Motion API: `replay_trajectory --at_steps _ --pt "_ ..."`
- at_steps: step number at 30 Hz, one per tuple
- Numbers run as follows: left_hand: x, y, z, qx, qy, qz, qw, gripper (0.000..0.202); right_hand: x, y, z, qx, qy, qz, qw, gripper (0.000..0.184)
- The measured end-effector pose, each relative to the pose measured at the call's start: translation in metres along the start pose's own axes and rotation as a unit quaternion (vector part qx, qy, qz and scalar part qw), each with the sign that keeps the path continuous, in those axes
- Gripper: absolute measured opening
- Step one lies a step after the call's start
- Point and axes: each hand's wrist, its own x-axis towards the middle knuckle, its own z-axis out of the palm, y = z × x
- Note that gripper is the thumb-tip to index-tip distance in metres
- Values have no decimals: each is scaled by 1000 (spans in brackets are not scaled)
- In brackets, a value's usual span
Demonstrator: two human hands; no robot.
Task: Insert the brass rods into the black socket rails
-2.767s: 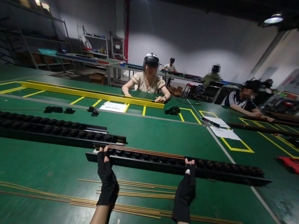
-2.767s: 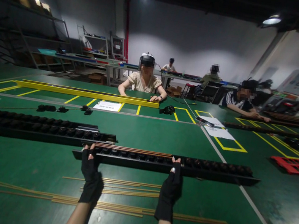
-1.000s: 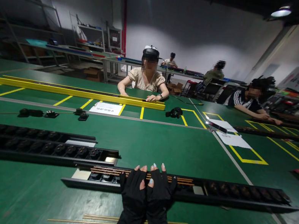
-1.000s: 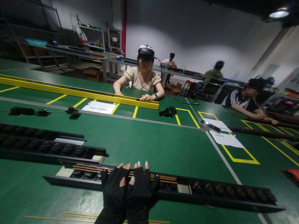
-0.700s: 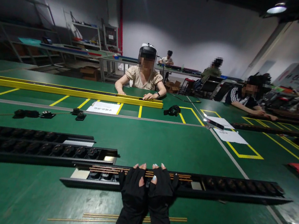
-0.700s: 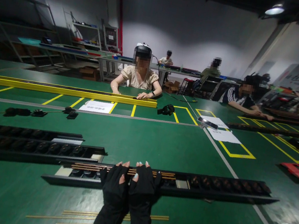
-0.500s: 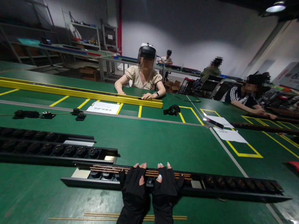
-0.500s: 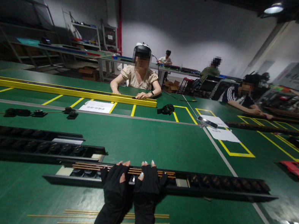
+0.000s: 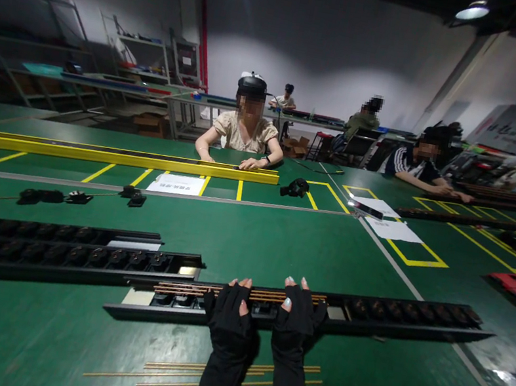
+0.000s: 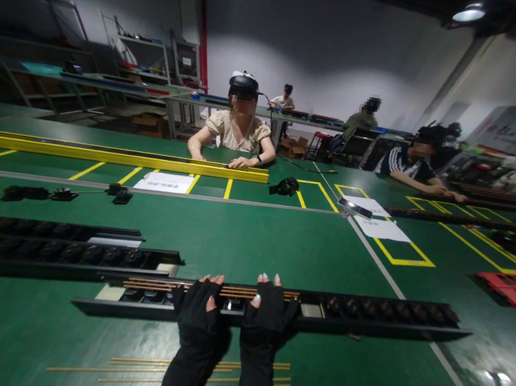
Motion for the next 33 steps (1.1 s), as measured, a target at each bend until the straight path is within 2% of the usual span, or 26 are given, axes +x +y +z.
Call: replay_trajectory --at_steps 3,7,16,26,30,33 --pt "0 0 0 0 -6 -8 1000 40 -1 5 2 -23 20 26 999 36" --pt "-2 -1 1 -4 -10 -19 1000 41 -2 9 4 -19 9 40 999 32" --pt "-2 0 0 11 -29 -16 999 41 -3 27 6 -69 28 87 993 38" --pt "-2 2 -1 7 -26 -21 999 42 2 33 -1 -31 43 147 988 40" --pt "-3 -1 1 11 -25 -15 1000 42 2 30 -2 -30 30 143 989 42" --pt "-5 -3 2 12 -27 -11 999 42 1 26 -1 -47 19 115 992 41"
